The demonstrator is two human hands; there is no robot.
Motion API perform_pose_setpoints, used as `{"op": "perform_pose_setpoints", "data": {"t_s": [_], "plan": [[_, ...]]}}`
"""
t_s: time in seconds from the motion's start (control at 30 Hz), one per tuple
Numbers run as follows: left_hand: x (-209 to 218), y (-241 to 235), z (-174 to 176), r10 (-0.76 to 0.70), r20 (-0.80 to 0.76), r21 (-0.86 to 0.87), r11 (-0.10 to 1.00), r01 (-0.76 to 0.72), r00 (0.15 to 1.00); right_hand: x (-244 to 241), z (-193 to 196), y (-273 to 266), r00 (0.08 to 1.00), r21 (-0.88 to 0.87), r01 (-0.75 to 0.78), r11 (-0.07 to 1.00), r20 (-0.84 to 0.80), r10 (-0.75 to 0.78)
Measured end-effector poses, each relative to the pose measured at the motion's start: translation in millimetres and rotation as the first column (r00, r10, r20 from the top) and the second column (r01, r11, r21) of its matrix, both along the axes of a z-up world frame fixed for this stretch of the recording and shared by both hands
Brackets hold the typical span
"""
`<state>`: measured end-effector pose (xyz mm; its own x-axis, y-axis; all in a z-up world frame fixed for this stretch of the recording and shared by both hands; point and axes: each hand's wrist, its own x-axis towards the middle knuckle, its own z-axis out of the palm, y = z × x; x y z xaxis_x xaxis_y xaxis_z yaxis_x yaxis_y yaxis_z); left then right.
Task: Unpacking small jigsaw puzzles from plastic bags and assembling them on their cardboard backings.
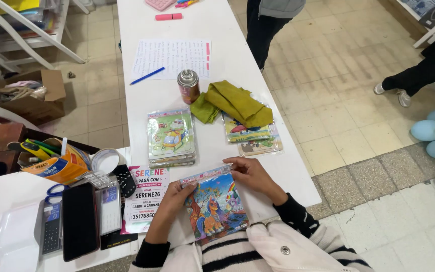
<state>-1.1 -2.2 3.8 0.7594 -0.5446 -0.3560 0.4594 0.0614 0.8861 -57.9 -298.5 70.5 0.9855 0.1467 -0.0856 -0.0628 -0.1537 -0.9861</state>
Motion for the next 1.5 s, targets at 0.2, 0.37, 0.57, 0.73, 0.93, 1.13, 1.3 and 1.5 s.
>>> {"op": "perform_pose_setpoints", "data": {"t_s": [0.2, 0.37, 0.57, 0.73, 0.93, 1.13, 1.3, 1.5], "plan": [[-6.6, -9.7, 30.8, 0.02, 0.064, 0.095, 0.995, -0.026, 0.998, 4.8, -0.4, 7.6, 0.991, -0.017, 0.114, 0.993, -0.062, -0.115], [-10.0, -7.8, 35.6, -0.04, 0.119, 0.065, 0.997, 0.032, 0.992, 3.7, -2.6, 11.7, 0.975, 0.011, 0.167, 0.986, -0.148, -0.163], [-6.2, -6.2, 19.4, -0.009, 0.11, 0.075, 0.997, 0.001, 0.994, 3.1, 1.0, -1.3, 0.994, 0.067, 0.04, 0.997, -0.104, -0.032], [-6.9, -7.3, 28.8, -0.01, 0.085, 0.042, 0.999, 0.006, 0.996, -6.4, 11.3, -0.9, 1.0, 0.026, -0.029, 0.999, 0.005, 0.029], [-3.1, -2.9, -0.3, -0.016, 0.122, 0.047, 0.999, 0.01, 0.992, -5.0, 29.9, 4.3, 0.982, -0.233, 0.063, 0.97, 0.186, -0.019], [-5.8, -1.8, 7.3, -0.055, 0.1, 0.055, 0.997, 0.05, 0.994, 2.6, 18.7, -1.6, 0.964, -0.236, 0.046, 0.971, 0.266, 0.019], [-3.9, -5.8, 19.0, -0.063, 0.073, -0.006, 0.998, 0.064, 0.995, 13.0, 16.6, -8.2, 0.935, -0.262, -0.011, 0.965, 0.338, 0.102], [-5.4, -6.6, 35.5, -0.051, 0.092, 0.136, 0.99, 0.038, 0.994, 13.5, 33.8, -18.3, 0.956, -0.261, -0.203, 0.944, 0.157, 0.249]]}}
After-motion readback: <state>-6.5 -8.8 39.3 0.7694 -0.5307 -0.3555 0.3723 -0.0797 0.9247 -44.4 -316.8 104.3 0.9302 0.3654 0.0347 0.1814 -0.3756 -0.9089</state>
